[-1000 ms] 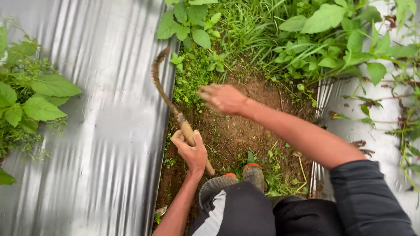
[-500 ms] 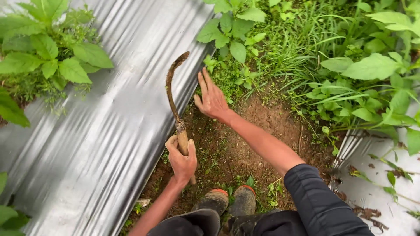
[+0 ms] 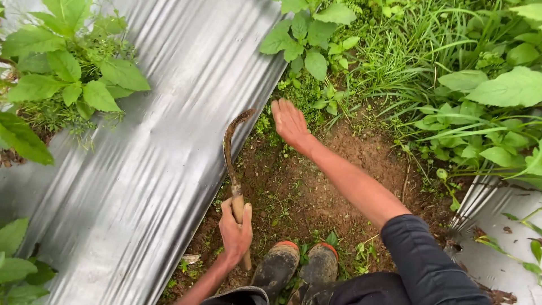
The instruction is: Clearing weeds from a narrow path between plastic-covered crop rows using a hand sickle.
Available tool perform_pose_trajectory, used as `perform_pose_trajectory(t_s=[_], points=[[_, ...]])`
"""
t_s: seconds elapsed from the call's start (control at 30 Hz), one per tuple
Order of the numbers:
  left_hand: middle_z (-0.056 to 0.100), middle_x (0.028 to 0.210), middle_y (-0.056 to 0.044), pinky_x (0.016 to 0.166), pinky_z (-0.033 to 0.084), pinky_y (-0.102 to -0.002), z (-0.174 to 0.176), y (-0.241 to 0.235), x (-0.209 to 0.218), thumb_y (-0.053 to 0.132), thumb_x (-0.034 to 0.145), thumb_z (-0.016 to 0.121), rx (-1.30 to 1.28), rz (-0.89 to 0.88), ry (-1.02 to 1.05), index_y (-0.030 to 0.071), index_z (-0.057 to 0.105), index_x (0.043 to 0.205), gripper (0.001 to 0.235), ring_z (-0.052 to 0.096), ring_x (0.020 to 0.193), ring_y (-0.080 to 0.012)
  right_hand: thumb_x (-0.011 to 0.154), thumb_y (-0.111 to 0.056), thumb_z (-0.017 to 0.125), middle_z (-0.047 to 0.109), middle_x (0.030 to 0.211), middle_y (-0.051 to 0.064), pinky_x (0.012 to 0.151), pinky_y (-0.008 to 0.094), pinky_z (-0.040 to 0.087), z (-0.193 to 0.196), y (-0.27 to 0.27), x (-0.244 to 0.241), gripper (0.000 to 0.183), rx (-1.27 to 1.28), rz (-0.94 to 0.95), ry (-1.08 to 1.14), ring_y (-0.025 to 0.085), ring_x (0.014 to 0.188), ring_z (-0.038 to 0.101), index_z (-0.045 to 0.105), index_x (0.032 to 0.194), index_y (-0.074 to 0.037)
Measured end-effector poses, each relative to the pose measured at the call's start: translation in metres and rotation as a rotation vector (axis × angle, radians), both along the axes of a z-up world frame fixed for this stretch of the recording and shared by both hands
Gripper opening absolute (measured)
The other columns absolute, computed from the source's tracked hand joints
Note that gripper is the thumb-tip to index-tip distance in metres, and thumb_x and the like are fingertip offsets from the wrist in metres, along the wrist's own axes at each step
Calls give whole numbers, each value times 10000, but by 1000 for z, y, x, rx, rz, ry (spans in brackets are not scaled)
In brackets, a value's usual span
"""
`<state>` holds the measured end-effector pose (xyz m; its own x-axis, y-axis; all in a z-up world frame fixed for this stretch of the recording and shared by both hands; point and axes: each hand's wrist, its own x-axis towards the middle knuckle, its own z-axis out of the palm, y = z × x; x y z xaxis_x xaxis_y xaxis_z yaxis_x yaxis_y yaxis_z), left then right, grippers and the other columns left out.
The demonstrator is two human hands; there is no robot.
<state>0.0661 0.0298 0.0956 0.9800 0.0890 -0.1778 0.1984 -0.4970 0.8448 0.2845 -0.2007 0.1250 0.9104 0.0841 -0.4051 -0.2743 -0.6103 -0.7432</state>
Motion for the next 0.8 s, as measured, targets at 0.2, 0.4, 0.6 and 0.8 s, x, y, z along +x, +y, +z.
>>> perform_pose_trajectory(t_s=[0.2, 0.4, 0.6, 0.8], points=[[519, 771, -14, 442, 505, -278, -11, 10, 9, 198, 938, 659, -148, 19, 70, 76, 507, 1099, 253, 478, 530, -88, 1048, -431, 161, 530, 858, 60, 626, 348, 382, -83, 1, -67, 389, -17, 308, -14, 172, 686, 374, 427, 927, -175], [451, 673, 20, 372, 415, -269, -19, 12, 6, 179, 992, 630, -190, 93, 71, 102, 527, 923, 146, 407, 490, -98, 1015, -297, 582, 562, 1030, 104, 592, 278, 479, -70, 3, -38, 706, 222, -170, -603, 130, 704, 523, 199, 1533, -8], [483, 644, 7, 343, 417, -268, -15, 5, 2, 143, 992, 620, -191, 103, 51, 84, 549, 930, 111, 416, 456, -103, 1006, -453, 596, 533, 1328, 153, 838, 346, 627, -59, 48, -3, 559, 361, -291, -655, 232, 1018, 642, 521, 1393, -56], [543, 666, -1, 361, 435, -272, -15, 0, -4, 166, 979, 654, -161, 32, 50, 75, 613, 993, 101, 438, 463, -93, 995, -96, 714, 746, 984, 172, 325, 204, 313, -113, 23, -12, 117, 225, -332, -665, 67, 447, 445, 716, 1024, 18]])
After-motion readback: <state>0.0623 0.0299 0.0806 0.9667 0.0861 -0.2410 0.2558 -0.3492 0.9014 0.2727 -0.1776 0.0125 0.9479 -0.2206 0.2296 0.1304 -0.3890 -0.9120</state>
